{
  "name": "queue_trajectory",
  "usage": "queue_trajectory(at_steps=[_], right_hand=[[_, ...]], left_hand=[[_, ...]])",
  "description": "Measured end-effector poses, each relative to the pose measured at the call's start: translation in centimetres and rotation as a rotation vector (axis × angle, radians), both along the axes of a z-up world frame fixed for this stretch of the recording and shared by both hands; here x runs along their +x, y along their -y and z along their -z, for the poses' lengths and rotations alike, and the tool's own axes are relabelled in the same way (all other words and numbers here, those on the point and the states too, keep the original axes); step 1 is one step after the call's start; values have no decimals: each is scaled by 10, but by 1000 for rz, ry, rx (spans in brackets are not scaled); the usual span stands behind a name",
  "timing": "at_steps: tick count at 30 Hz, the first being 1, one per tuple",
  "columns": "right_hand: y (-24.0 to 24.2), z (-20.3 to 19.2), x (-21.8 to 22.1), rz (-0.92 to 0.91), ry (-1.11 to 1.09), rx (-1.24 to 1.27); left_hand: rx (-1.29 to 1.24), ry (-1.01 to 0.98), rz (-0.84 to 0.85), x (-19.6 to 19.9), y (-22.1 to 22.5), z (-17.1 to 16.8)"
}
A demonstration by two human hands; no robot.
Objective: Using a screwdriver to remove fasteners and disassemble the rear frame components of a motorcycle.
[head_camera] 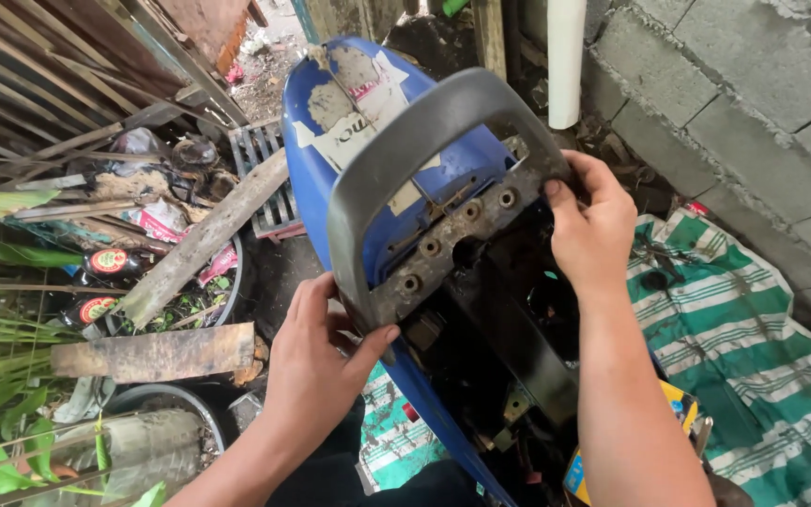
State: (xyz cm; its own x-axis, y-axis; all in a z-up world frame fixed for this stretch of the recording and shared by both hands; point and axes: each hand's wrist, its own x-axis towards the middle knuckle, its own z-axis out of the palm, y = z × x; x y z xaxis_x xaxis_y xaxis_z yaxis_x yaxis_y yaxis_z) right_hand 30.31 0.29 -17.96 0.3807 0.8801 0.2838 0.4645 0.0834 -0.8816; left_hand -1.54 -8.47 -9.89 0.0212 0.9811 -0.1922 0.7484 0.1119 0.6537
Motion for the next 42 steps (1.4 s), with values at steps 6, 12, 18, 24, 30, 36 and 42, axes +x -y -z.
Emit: queue_trajectory(at_steps=[6, 12, 18, 24, 30, 36, 42], right_hand=[[1, 9, 0, 23, 0, 20], [19, -1, -24, 200, 198, 372], [44, -6, -82, -30, 342, 319], [44, -25, -107, 11, 385, 407], [32, -24, -111, 82, 536, 431], [40, -17, -116, 60, 521, 359], [44, -27, -121, 19, 310, 444]], left_hand=[[-39, -43, -10, -2, -2, 2], [-5, -90, 45, -9, -5, 8], [108, -177, 97, -16, -4, 28], [154, -182, 101, -19, -9, 26], [199, -229, 141, -16, -14, 17], [168, -261, 160, -19, -8, 21], [65, -227, 141, -18, -12, 17]])
